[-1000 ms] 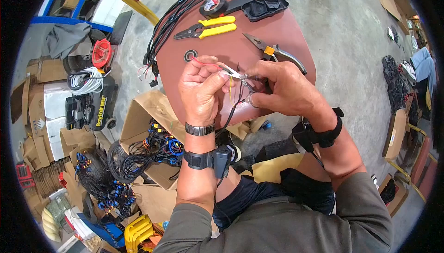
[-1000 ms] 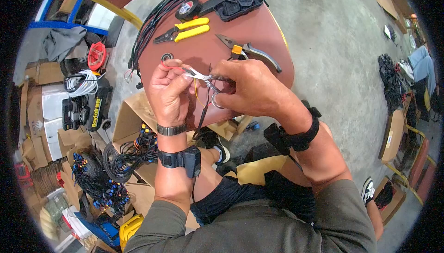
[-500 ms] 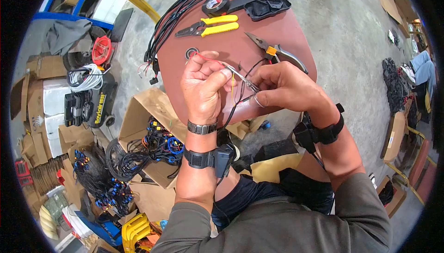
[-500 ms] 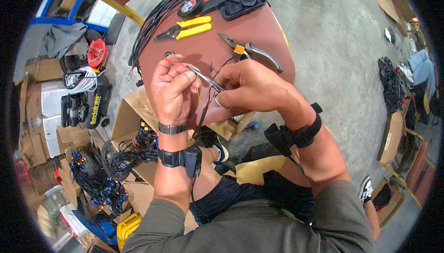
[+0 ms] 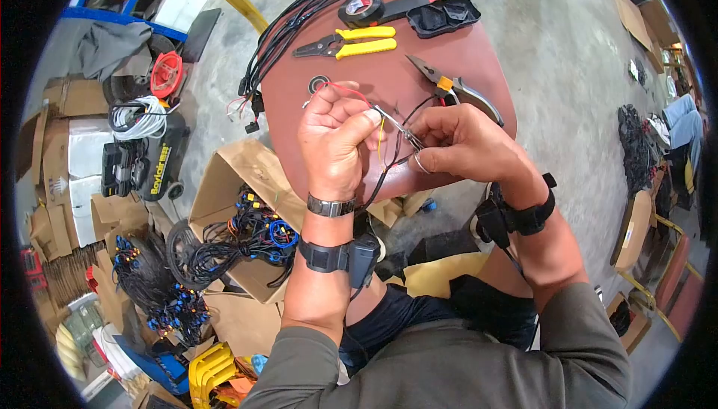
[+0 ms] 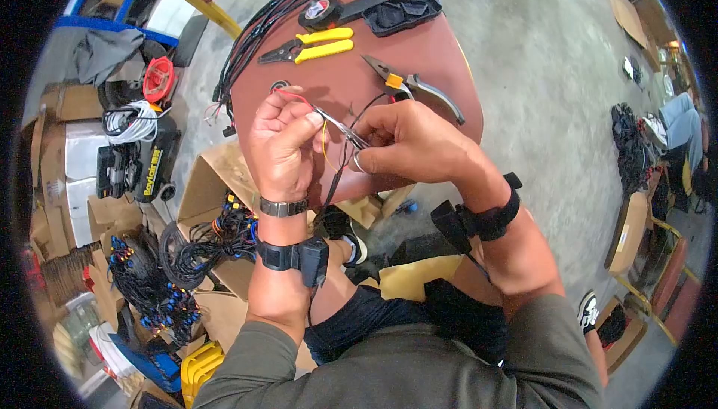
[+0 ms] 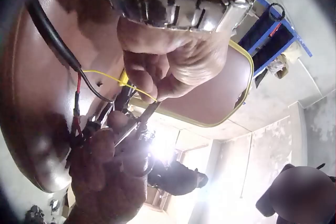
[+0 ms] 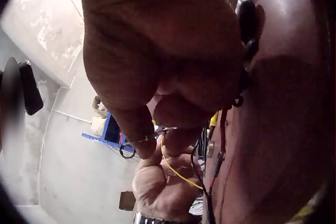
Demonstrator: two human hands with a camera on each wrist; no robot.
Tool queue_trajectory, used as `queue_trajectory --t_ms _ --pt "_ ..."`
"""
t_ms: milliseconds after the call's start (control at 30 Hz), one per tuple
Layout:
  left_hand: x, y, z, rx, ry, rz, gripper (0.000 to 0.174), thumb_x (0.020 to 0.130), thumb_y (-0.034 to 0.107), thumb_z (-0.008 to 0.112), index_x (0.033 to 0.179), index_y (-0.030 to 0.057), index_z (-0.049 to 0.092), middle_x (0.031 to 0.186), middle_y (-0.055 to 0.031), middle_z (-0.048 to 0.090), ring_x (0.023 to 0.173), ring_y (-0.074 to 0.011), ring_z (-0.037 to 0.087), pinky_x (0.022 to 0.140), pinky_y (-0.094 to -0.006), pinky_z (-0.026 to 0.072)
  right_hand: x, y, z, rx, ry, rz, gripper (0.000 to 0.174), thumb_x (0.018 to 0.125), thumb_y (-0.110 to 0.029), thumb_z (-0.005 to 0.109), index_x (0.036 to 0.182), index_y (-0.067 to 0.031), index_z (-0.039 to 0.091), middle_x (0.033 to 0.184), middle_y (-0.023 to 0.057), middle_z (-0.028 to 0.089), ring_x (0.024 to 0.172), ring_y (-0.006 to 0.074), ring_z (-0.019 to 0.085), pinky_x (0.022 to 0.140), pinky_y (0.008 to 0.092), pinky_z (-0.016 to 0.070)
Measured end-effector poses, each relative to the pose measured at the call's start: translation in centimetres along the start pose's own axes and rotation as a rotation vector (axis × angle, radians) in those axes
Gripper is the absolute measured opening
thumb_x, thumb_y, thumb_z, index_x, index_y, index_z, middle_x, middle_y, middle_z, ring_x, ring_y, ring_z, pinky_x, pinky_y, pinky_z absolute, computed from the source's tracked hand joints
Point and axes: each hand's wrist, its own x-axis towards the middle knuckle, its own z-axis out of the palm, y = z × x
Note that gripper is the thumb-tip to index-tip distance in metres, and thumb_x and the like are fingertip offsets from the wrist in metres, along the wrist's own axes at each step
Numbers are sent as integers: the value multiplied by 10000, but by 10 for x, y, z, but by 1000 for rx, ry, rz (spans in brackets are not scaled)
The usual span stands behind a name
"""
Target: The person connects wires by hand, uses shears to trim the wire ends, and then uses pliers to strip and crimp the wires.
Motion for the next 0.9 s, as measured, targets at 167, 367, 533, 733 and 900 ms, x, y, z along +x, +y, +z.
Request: queue_trajectory --t_ms 167,367,533,733,900 --pt "0 0 2 61 22 12 363 822 -103 666 1160 -32 552 819 -123 694 599 -152 639 510 -240 491 -2 0 1 -384 131 -160 232 778 -81 711 986 7 659 654 -10 558 613 52 493 532 253 400" --pt "0 3 2 99 33 6 390 827 -106 662 1192 -35 542 828 -125 695 613 -154 650 527 -239 510 -2 -5 0 -472 161 -167 299 752 -156 729 995 8 671 704 151 638 642 253 642 620 368 510" --pt "-1 6 5 145 30 0 424 823 -118 664 1220 -35 538 836 -123 697 635 -151 661 534 -238 520 -2 -4 1 -579 192 -207 280 742 -174 726 955 -2 663 724 182 653 680 341 669 637 406 523" --pt "-2 3 3 178 -5 25 454 819 -119 677 1244 -35 541 860 -123 701 651 -158 676 541 -241 539 -3 0 3 -703 253 -311 232 730 -187 716 848 -9 624 696 188 635 682 400 648 613 439 513" --pt "-1 4 2 82 -40 -41 439 825 -104 676 1239 -40 542 890 -128 705 657 -170 686 550 -243 548 -3 -1 5 -691 255 -339 236 727 -191 718 774 -1 585 658 185 606 642 402 627 583 448 489"
